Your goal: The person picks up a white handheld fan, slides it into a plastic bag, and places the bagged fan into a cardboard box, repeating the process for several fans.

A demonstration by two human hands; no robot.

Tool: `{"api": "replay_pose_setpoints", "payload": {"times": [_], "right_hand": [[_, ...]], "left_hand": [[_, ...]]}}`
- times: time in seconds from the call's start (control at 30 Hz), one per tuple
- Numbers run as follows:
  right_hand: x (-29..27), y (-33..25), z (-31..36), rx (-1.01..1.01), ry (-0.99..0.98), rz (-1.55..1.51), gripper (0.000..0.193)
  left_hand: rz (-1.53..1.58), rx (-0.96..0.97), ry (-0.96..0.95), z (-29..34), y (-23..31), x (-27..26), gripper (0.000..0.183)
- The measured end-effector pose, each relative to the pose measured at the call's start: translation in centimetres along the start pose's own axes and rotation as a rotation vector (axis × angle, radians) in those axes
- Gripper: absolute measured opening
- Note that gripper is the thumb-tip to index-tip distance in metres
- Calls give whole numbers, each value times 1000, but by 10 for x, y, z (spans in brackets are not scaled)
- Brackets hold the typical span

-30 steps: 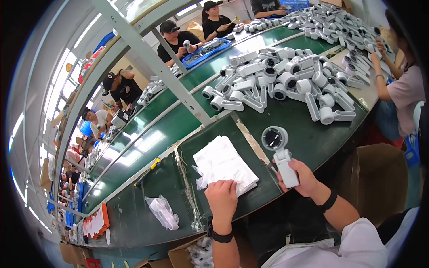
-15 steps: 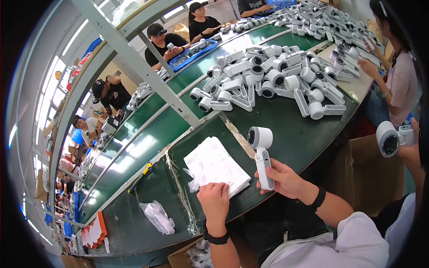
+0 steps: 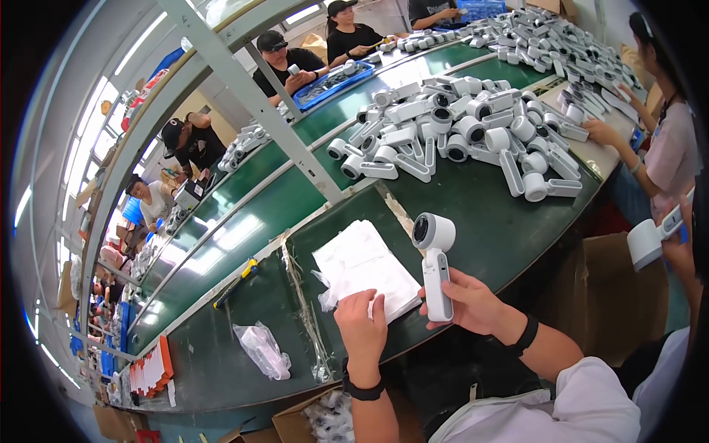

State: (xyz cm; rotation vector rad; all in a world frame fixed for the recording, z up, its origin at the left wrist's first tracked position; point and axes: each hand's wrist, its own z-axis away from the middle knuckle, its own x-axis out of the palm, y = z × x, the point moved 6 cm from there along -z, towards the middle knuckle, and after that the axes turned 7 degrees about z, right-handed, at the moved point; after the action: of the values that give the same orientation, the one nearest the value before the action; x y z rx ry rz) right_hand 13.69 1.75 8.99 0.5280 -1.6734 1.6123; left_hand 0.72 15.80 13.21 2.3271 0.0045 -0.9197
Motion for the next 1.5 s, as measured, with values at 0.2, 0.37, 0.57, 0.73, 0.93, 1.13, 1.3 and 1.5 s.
{"api": "replay_pose_setpoints", "payload": {"times": [0.2,0.37,0.57,0.73,0.93,1.13,1.3,1.5], "right_hand": [[3,1,2,-13,-40,144,64],[27,-3,8,-121,-108,493,82],[40,-12,16,-97,-47,984,95],[45,-9,18,-216,10,1069,87],[50,-8,22,-432,116,1170,63],[51,-5,21,-508,140,1127,62],[56,-11,21,-496,105,1254,68],[64,-15,29,-684,187,1395,71]], "left_hand": [[266,-57,125,12,28,-10,20],[1094,-424,-124,35,34,26,64],[1445,-653,-224,40,31,31,60],[1580,-631,-28,43,23,28,72],[1656,-598,111,50,16,28,72],[1652,-529,105,47,17,21,72],[1565,-444,39,46,20,14,73],[1543,-319,-90,51,22,20,69]]}}
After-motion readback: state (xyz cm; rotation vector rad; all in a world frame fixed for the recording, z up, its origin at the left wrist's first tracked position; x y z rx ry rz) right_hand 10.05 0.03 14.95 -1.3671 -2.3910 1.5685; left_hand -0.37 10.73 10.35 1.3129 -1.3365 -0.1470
